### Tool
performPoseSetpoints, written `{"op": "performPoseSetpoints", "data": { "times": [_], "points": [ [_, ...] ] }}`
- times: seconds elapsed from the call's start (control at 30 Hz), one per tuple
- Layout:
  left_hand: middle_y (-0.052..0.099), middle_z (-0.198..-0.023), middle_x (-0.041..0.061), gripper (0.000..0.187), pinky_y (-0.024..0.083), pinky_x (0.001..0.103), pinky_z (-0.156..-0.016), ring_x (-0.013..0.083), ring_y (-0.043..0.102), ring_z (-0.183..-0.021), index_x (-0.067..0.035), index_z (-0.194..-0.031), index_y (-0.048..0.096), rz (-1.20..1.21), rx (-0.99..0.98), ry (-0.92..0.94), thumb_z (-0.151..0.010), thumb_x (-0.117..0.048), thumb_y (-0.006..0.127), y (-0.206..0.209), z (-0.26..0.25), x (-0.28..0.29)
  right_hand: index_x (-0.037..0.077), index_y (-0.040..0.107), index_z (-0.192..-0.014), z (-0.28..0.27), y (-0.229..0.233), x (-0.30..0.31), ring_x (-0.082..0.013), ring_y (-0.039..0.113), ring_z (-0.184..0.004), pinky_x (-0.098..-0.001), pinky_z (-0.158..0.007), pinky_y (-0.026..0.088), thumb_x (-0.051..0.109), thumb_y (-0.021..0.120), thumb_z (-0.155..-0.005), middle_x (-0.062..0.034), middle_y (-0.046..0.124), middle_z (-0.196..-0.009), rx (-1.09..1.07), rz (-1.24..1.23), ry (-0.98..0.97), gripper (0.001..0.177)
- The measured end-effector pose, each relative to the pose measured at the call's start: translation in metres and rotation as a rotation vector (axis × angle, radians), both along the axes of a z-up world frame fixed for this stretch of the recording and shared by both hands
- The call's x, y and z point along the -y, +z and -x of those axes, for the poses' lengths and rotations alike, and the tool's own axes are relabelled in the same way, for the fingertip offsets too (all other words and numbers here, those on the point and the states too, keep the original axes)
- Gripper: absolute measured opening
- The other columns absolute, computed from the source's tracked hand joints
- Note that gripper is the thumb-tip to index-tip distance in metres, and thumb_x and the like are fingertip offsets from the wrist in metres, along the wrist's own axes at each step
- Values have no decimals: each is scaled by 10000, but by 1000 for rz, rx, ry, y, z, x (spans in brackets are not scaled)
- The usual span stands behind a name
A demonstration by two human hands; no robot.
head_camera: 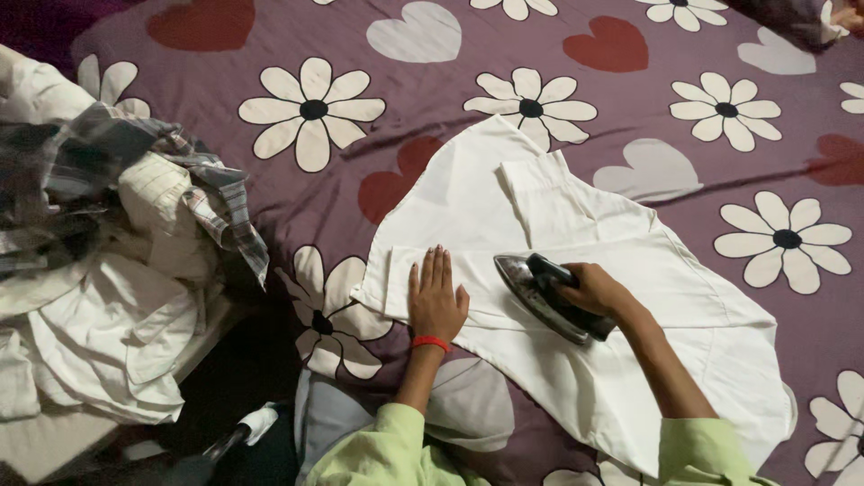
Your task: The person irons a white shirt laid out on a bed. They use an iron to smooth the sleeves, body, and collar, adjusting the shirt's position as needed.
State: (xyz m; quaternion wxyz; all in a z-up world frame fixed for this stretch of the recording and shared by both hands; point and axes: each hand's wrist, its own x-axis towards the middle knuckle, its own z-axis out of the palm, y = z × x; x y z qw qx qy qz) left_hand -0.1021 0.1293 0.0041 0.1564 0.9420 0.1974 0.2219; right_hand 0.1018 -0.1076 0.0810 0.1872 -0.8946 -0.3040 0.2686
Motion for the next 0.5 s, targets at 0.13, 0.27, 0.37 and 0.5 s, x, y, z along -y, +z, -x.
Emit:
{"op": "performPoseSetpoints", "data": {
  "times": [0.13,0.27,0.37,0.5],
  "points": [
    [356,-1641,163,760,148,479,-1270,250,275,-1546,22,-1551,362,-15,-12,2,-911,-334,564,0,-1,0,29,722,-1164,22,-1,-51,-266,719,-685,-398,-687,568,283,704,-894,-183,774,-805,-53,-67,35,371],
    [281,-1656,184,896,118,471,-1264,259,210,-1549,72,-1560,250,89,-109,10,-868,-383,592,1,-2,1,-11,719,-1097,35,0,-92,-269,721,-669,-402,-678,574,247,704,-876,-182,763,-791,-24,-100,134,341],
    [268,-1676,196,876,118,461,-1278,283,189,-1570,74,-1578,218,29,-13,20,-925,-381,584,-2,-3,-2,-4,717,-1093,39,2,-100,-269,722,-667,-405,-678,571,246,694,-878,-181,762,-785,-14,-102,139,331],
    [251,-1678,105,860,122,443,-1255,246,197,-1555,-77,-1583,255,4,-214,-16,-864,-405,594,-9,6,-21,24,722,-1124,38,0,-88,-264,727,-676,-401,-686,575,263,685,-885,-180,772,-799,-12,-94,107,340]
  ]
}}
